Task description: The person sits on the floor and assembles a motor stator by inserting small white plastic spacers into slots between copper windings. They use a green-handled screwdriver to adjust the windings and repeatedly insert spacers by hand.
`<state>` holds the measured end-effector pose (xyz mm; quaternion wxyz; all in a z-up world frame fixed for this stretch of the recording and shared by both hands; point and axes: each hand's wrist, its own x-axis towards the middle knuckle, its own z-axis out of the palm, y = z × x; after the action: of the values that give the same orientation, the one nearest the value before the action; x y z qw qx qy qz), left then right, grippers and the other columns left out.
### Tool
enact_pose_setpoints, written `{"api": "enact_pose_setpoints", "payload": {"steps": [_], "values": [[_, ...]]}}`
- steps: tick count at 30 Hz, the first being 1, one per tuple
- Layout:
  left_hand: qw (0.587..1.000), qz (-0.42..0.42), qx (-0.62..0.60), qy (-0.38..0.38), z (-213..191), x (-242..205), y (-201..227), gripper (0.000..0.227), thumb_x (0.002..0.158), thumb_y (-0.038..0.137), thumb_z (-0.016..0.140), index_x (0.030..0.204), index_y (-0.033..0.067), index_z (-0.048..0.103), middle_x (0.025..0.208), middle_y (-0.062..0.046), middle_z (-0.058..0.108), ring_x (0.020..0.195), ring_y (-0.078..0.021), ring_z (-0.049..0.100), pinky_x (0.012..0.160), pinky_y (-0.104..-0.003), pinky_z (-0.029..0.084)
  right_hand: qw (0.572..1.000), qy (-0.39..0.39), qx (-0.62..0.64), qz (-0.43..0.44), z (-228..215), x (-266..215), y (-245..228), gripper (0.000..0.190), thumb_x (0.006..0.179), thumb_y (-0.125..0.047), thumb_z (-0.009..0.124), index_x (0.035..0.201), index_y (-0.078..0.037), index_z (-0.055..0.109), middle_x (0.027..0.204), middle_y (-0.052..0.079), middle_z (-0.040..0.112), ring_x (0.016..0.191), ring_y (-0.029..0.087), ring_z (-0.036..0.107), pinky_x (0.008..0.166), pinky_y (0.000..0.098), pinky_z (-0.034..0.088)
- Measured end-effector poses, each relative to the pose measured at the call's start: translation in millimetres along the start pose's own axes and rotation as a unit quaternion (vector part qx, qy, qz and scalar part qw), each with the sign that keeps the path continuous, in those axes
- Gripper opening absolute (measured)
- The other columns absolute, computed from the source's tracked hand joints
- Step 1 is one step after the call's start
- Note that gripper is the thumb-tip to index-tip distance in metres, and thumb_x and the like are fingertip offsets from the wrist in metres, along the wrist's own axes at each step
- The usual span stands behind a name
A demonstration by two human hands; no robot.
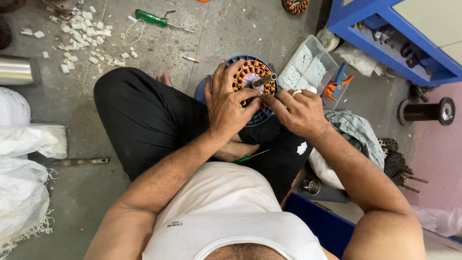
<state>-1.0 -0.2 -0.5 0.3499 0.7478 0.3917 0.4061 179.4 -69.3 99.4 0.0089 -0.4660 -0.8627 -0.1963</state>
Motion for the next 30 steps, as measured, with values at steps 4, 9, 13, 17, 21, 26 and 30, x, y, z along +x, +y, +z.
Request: {"api": "enact_pose_setpoints", "payload": {"steps": [4, 9, 13, 17, 21, 26, 30], "values": [[1.0, 0.004, 0.001, 0.007, -1, 0, 2, 0.02, 0.074, 0.029, 0.088, 0.093, 0.0264, 0.085, 0.154, -0.004, 0.044, 0.151, -0.0373, 0.027, 0.121, -0.07, 0.013, 0.999, -0.005, -0.017, -0.035, -1, 7, 2, 0.025, 0.089, -0.019, 0.078, 0.111, -0.008, 0.075, 0.087, -0.002, 0.065, 0.064, 0.011, 0.059, 0.057, 0.0296, 0.046], [1.0, 0.001, -0.001, -0.002, 0, -1, 0, 0.021, 0.073, 0.029, 0.089, 0.094, 0.0258, 0.084, 0.155, -0.004, 0.043, 0.151, -0.0373, 0.027, 0.122, -0.07, 0.012, 0.999, -0.032, 0.017, -0.008, 6, 8, 2, 0.014, 0.094, -0.019, 0.076, 0.099, -0.008, 0.07, 0.081, 0.002, 0.064, 0.058, 0.015, 0.059, 0.052, 0.0326, 0.045], [1.0, -0.002, 0.002, -0.004, 1, 0, -1, 0.021, 0.073, 0.03, 0.089, 0.093, 0.0248, 0.084, 0.155, -0.004, 0.043, 0.152, -0.0375, 0.026, 0.121, -0.07, 0.012, 0.909, -0.113, 0.279, 0.289, 21, 15, -5, 0.015, 0.094, -0.021, 0.076, 0.098, -0.008, 0.069, 0.076, 0.002, 0.062, 0.056, 0.017, 0.059, 0.051, 0.0333, 0.045], [1.0, 0.002, 0.0, -0.002, 3, -2, -2, 0.019, 0.074, 0.03, 0.088, 0.092, 0.0247, 0.084, 0.156, -0.004, 0.043, 0.152, -0.0373, 0.026, 0.122, -0.07, 0.012, 0.643, -0.218, 0.511, 0.527, 20, 18, 4, 0.014, 0.095, -0.02, 0.076, 0.099, -0.008, 0.07, 0.073, 0.002, 0.061, 0.054, 0.016, 0.058, 0.05, 0.033, 0.045], [1.0, 0.009, 0.001, -0.001, 3, -1, -3, 0.018, 0.075, 0.031, 0.089, 0.091, 0.0244, 0.084, 0.155, -0.005, 0.042, 0.151, -0.0387, 0.025, 0.121, -0.07, 0.012, 0.769, -0.161, 0.42, 0.454, 6, 12, 7, 0.013, 0.096, -0.02, 0.076, 0.101, -0.009, 0.071, 0.069, 0.001, 0.059, 0.052, 0.015, 0.058, 0.049, 0.0326, 0.045], [1.0, 0.007, 0.0, 0.0, 3, -2, -3, 0.019, 0.075, 0.03, 0.089, 0.092, 0.0247, 0.084, 0.155, -0.005, 0.043, 0.152, -0.0374, 0.026, 0.123, -0.069, 0.012, 0.998, -0.008, 0.056, 0.004, -4, 8, 8, 0.027, 0.084, -0.014, 0.077, 0.111, -0.01, 0.075, 0.085, 0.002, 0.065, 0.062, 0.016, 0.062, 0.057, 0.0327, 0.049], [1.0, 0.006, 0.003, -0.002, 2, -2, -2, 0.019, 0.075, 0.03, 0.089, 0.093, 0.0254, 0.084, 0.155, -0.005, 0.043, 0.152, -0.0377, 0.027, 0.122, -0.069, 0.012, 0.999, -0.007, 0.021, -0.032, -4, 12, 8, 0.026, 0.086, -0.018, 0.081, 0.109, -0.008, 0.076, 0.083, 0.0, 0.065, 0.059, 0.014, 0.06, 0.054, 0.0309, 0.048]]}}
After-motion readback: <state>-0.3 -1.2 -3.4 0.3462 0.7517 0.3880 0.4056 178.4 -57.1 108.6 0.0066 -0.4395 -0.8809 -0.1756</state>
